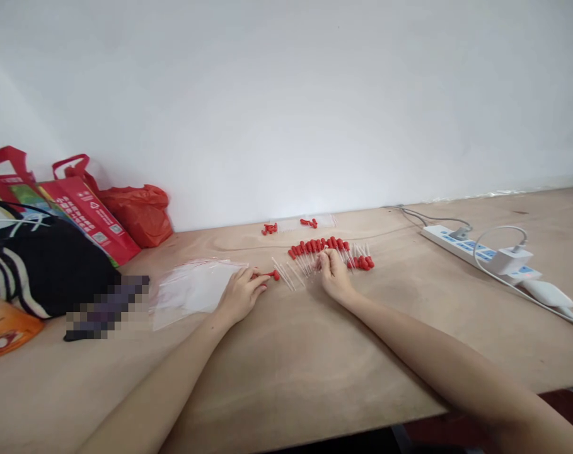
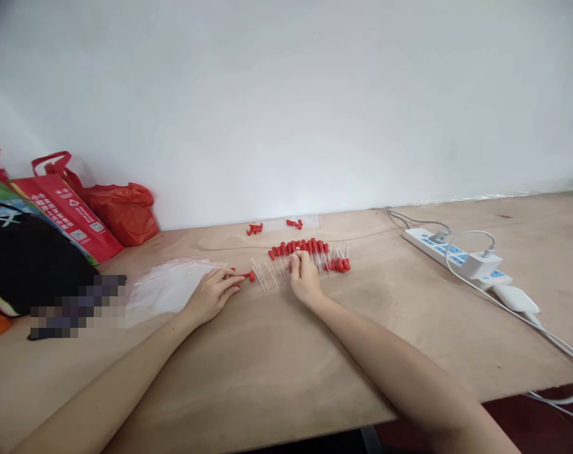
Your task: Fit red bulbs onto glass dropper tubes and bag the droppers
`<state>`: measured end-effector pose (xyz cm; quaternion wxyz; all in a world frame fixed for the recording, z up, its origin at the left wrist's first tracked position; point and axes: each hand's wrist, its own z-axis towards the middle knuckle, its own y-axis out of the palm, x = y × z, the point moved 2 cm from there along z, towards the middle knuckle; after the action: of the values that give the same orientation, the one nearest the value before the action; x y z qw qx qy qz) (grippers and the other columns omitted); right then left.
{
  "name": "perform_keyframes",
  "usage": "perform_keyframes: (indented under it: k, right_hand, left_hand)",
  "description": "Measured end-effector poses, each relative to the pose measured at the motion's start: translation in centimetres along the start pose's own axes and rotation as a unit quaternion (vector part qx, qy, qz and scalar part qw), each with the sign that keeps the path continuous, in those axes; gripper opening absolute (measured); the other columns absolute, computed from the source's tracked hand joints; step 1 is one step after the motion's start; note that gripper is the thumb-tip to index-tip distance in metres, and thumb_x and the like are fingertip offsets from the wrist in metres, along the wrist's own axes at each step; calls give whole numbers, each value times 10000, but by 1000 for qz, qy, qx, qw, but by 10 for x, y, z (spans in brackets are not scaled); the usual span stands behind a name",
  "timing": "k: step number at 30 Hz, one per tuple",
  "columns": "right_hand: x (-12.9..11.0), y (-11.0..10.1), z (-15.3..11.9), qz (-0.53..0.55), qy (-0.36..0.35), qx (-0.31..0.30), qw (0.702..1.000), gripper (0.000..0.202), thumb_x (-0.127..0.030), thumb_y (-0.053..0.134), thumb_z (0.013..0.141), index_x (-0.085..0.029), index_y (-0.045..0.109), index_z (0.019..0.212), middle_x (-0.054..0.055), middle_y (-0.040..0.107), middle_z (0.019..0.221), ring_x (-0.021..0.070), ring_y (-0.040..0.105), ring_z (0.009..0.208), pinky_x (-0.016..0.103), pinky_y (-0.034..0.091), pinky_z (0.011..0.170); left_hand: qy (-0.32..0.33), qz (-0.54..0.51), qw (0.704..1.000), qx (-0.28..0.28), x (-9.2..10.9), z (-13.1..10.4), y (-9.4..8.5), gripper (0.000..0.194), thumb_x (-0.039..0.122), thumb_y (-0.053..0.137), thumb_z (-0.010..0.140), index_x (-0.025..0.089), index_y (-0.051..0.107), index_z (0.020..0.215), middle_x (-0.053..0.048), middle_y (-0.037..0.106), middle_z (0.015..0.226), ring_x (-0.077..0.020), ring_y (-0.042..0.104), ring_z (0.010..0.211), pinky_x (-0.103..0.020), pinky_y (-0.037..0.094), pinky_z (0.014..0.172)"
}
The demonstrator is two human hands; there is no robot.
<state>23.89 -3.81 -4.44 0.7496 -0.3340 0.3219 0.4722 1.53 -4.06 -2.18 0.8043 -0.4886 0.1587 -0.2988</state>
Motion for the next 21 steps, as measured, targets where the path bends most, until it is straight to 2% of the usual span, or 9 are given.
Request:
perform_keyframes:
  k: [3,6,8,11,13,15,17,21]
  right_hand:
    - [6,-20,-4,-50,-14,1,999,181,-323,314,853,-193,434,815,-14,481,606,126,467,552,252,378,573]
    - [7,-31,-9,-85,-53,-25,995,181,-308,334,847,-189,469,851,7,504,664,131,475,588,247,374,577]
    - [4,-33,-12,-97,-83,-55,990,173,-284,344,846,-185,484,863,22,525,708,136,490,633,246,377,598]
    - [-3,-29,-16,-117,-120,-102,981,170,-245,340,850,-179,494,878,33,535,726,140,497,662,251,378,625]
    - [-9,-24,-19,-134,-144,-141,970,174,-228,338,853,-175,498,898,44,545,756,144,502,695,256,373,642]
    - [-14,-20,-23,-160,-166,-178,957,178,-211,344,852,-176,504,923,53,562,801,149,506,730,268,355,660]
    - [-18,-17,-27,-196,-184,-206,941,180,-199,359,849,-183,513,941,52,578,839,150,508,744,283,323,671]
    - [-22,-16,-30,-237,-197,-229,923,176,-199,379,848,-185,526,942,42,590,858,142,502,724,291,276,664]
  left_hand:
    - [24,-7,999,-33,-4,0,3,176,189,482,807,164,624,908,-77,540,860,-210,487,853,-353,411,760]
    - [23,-42,998,-48,-1,2,4,138,181,458,814,148,592,827,-69,526,834,-197,490,814,-351,419,748]
    - [8,-78,996,-39,4,3,4,109,180,441,817,152,543,792,-56,525,816,-190,495,790,-350,423,732]
    - [-53,-167,985,8,13,2,4,61,207,431,824,165,472,805,-27,525,764,-168,516,723,-333,435,687]
    - [-102,-265,958,44,21,1,7,63,234,431,828,171,434,834,-13,525,755,-154,541,706,-318,452,671]
    - [-137,-385,911,63,30,1,12,89,246,436,824,172,410,866,-16,527,800,-146,570,745,-306,473,684]
    - [-152,-468,869,53,39,2,18,118,240,467,800,164,423,879,-24,534,841,-145,581,801,-305,478,729]
    - [-182,-523,832,18,47,3,23,137,219,537,735,144,489,839,-33,575,844,-148,581,834,-311,463,793]
